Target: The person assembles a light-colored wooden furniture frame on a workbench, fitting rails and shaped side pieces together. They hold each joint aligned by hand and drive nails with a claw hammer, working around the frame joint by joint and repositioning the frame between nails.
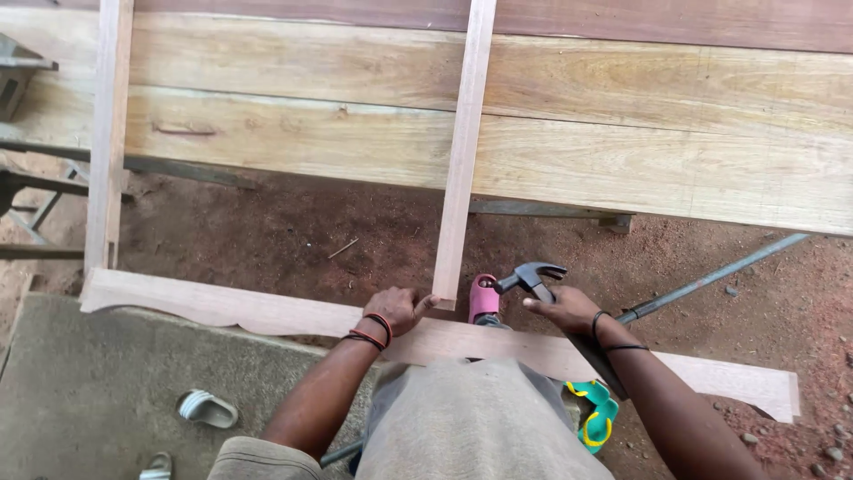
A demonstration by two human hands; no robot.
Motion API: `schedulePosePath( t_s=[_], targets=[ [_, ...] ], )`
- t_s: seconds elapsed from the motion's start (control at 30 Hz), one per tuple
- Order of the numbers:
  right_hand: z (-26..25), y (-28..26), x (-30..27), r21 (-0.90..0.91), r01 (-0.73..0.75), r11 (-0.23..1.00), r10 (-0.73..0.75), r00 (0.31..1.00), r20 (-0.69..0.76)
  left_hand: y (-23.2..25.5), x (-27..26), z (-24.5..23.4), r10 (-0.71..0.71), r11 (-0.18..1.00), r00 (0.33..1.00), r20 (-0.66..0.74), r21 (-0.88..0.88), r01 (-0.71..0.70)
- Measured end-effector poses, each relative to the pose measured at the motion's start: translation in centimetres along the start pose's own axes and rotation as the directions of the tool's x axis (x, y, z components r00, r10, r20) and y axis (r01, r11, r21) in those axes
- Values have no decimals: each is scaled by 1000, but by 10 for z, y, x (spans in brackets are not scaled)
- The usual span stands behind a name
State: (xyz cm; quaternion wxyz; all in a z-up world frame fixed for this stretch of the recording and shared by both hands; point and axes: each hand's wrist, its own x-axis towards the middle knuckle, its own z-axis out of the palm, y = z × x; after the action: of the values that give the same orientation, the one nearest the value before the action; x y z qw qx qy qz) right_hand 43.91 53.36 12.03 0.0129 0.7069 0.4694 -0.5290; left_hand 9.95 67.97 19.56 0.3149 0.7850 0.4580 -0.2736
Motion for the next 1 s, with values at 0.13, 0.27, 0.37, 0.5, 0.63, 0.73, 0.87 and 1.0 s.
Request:
schedulePosePath(
  t_s=[0.13,0.27,0.37,0.5,0.63,0.73,0.87,1.0],
  targets=[
    [-1,-72,-14,394,-75,916,139,981,-136,-12,0,3,31,999,999,-10,-21,-31],
    [-15,-161,-8,480,-25,877,242,885,-397,-19,-21,-4,57,997,997,54,39,-59],
    [-4,-198,12,418,-9,909,248,816,-522,-36,-28,-2,144,983,985,97,103,-154],
    [7,-208,34,461,23,887,287,755,-590,-79,-37,15,247,958,959,137,114,-263],
    [12,-201,50,409,-14,912,274,762,-586,-111,-55,1,291,933,928,231,146,-329],
    [16,-195,55,439,-30,898,291,789,-541,-117,-75,-17,309,920,916,255,163,-356],
    [19,-194,64,403,8,915,245,783,-572,-133,-77,-5,341,922,927,156,139,-362],
    [23,-176,82,296,40,954,156,777,-610,-132,-62,21,385,912,918,94,110,-394]
  ],
)
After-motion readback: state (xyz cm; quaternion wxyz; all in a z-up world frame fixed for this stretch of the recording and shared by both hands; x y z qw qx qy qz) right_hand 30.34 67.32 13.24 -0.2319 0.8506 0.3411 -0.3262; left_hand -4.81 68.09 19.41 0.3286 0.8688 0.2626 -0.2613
